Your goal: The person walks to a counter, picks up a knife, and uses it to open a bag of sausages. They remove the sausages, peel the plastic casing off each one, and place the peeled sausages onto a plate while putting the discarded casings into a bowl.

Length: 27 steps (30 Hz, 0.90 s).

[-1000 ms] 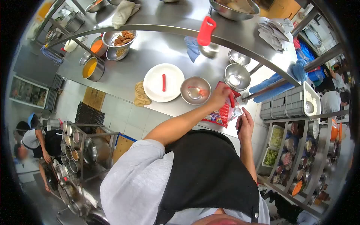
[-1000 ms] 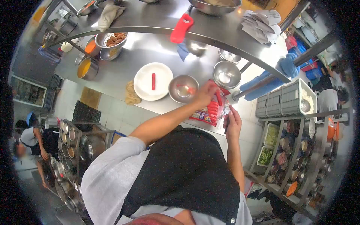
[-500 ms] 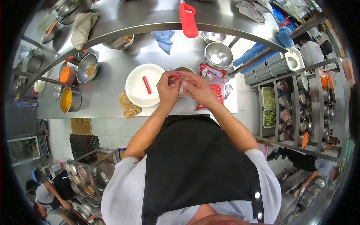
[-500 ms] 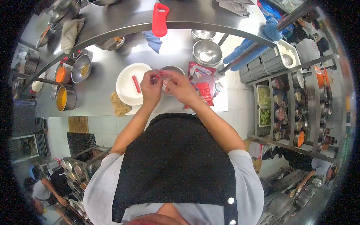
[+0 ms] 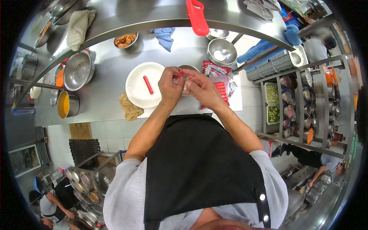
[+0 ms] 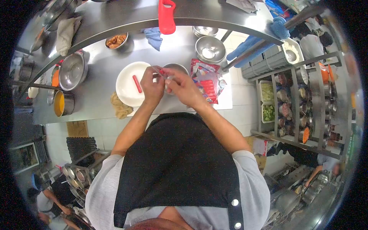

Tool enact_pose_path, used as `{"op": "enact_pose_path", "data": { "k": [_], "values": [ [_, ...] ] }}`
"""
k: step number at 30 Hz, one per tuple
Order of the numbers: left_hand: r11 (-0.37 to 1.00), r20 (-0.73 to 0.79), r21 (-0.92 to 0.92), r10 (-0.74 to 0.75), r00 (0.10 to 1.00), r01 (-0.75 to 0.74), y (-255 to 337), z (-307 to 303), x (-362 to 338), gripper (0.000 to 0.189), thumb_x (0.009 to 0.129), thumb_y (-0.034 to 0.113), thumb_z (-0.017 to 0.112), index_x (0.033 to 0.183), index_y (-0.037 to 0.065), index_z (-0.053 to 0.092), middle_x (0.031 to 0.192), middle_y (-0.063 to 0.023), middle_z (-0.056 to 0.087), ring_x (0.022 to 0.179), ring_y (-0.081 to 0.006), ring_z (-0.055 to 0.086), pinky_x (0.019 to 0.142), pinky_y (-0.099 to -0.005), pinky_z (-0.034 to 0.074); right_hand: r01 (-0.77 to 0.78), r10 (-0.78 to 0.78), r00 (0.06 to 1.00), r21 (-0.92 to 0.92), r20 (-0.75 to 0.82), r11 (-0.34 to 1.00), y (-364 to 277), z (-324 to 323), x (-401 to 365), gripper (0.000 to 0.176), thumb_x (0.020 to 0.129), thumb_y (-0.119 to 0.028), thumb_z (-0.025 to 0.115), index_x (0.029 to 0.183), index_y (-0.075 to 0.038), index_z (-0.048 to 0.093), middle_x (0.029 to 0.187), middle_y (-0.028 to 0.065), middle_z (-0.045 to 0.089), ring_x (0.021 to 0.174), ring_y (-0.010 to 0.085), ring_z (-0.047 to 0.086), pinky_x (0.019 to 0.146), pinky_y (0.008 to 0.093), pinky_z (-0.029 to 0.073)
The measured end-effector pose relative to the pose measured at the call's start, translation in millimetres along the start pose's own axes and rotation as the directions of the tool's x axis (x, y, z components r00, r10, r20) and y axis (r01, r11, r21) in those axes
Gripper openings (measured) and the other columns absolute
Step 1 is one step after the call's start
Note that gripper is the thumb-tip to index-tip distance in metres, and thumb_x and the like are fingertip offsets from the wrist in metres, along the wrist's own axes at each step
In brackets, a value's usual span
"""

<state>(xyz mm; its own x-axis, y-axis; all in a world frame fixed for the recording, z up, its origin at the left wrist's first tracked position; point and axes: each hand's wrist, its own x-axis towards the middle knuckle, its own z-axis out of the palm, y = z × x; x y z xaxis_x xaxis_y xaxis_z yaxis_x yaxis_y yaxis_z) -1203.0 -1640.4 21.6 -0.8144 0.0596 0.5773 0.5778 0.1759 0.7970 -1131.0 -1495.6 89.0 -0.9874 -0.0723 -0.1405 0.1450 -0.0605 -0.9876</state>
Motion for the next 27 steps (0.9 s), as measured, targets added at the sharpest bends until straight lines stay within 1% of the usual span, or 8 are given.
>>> {"op": "enact_pose_path", "data": {
  "k": [9,12,13,16,19,22,25,27],
  "values": [
    [0.984,0.053,0.12,0.129,0.99,-0.134,15,6,2,0.026,0.078,-0.005,0.076,0.099,0.001,0.062,0.098,-0.0147,0.069,0.079,-0.0299,0.072,0.07,-0.0363,0.061,0.095,-0.105,0.99,-0.11,-0.098,0.989,7,-9,-2,0.039,0.107,-0.011,0.061,0.145,-0.004,0.063,0.096,0.0019,0.07,0.082,0.0087,0.062,0.077,0.0268,0.052],
    [0.987,0.082,0.098,0.116,0.99,-0.124,13,6,0,0.026,0.08,-0.004,0.077,0.102,0.001,0.064,0.098,-0.0146,0.071,0.081,-0.028,0.073,0.071,-0.0361,0.061,0.061,-0.066,0.994,-0.059,-0.087,0.996,2,-11,-5,0.036,0.107,-0.012,0.061,0.142,-0.004,0.065,0.091,0.0028,0.069,0.076,0.0074,0.06,0.069,0.0249,0.05],
    [0.99,0.094,0.088,0.104,0.99,-0.112,13,6,0,0.026,0.082,-0.003,0.078,0.103,0.001,0.064,0.098,-0.0146,0.071,0.081,-0.0269,0.074,0.072,-0.0359,0.061,0.015,-0.014,0.996,0.004,-0.09,1.0,3,-14,-5,0.034,0.108,-0.013,0.061,0.141,-0.005,0.065,0.09,0.0021,0.068,0.07,0.0067,0.056,0.063,0.0241,0.045],
    [0.989,0.159,-0.13,-0.056,0.986,0.077,12,7,0,0.024,0.089,-0.004,0.077,0.109,0.0,0.066,0.098,-0.0124,0.074,0.087,-0.021,0.075,0.074,-0.0334,0.061,-0.081,0.098,0.991,0.175,-0.089,0.981,6,-26,-7,0.029,0.109,-0.015,0.06,0.138,-0.007,0.065,0.087,0.0013,0.065,0.058,0.0057,0.047,0.049,0.0229,0.036],
    [0.822,0.341,-0.362,-0.323,0.883,0.44,18,-4,1,0.022,0.095,-0.004,0.075,0.115,-0.003,0.066,0.1,-0.0106,0.076,0.092,-0.0174,0.075,0.08,-0.0306,0.06,-0.095,0.119,0.99,0.248,-0.081,0.964,8,-37,-4,0.029,0.11,-0.016,0.061,0.137,-0.008,0.065,0.086,0.0028,0.065,0.055,0.0066,0.047,0.047,0.0235,0.035],
    [0.736,0.425,-0.352,-0.425,0.799,0.579,17,-14,5,0.025,0.095,-0.005,0.074,0.119,-0.004,0.067,0.106,-0.0105,0.075,0.096,-0.0171,0.074,0.086,-0.0292,0.058,-0.124,0.142,0.988,0.225,-0.067,0.967,13,-39,1,0.033,0.109,-0.018,0.061,0.14,-0.007,0.063,0.086,0.0026,0.064,0.054,0.0068,0.047,0.046,0.0235,0.035],
    [0.56,0.441,-0.443,-0.544,0.714,0.7,-2,-14,0,0.03,0.097,-0.004,0.072,0.126,-0.005,0.066,0.113,-0.0125,0.075,0.1,-0.0191,0.075,0.091,-0.0313,0.059,-0.176,0.201,0.976,0.234,-0.088,0.956,14,-34,1,0.043,0.108,-0.02,0.062,0.147,-0.004,0.059,0.086,0.0015,0.063,0.054,0.0068,0.047,0.045,0.0239,0.034],
    [0.387,0.519,-0.527,-0.559,0.647,0.756,-8,-20,-2,0.035,0.1,-0.002,0.068,0.134,-0.007,0.06,0.121,-0.0168,0.072,0.107,-0.0246,0.074,0.097,-0.0363,0.059,-0.201,0.229,0.968,0.229,-0.102,0.952,17,-30,2,0.047,0.108,-0.021,0.062,0.152,-0.004,0.055,0.087,0.0011,0.063,0.054,0.007,0.047,0.045,0.0241,0.033]
  ]
}}
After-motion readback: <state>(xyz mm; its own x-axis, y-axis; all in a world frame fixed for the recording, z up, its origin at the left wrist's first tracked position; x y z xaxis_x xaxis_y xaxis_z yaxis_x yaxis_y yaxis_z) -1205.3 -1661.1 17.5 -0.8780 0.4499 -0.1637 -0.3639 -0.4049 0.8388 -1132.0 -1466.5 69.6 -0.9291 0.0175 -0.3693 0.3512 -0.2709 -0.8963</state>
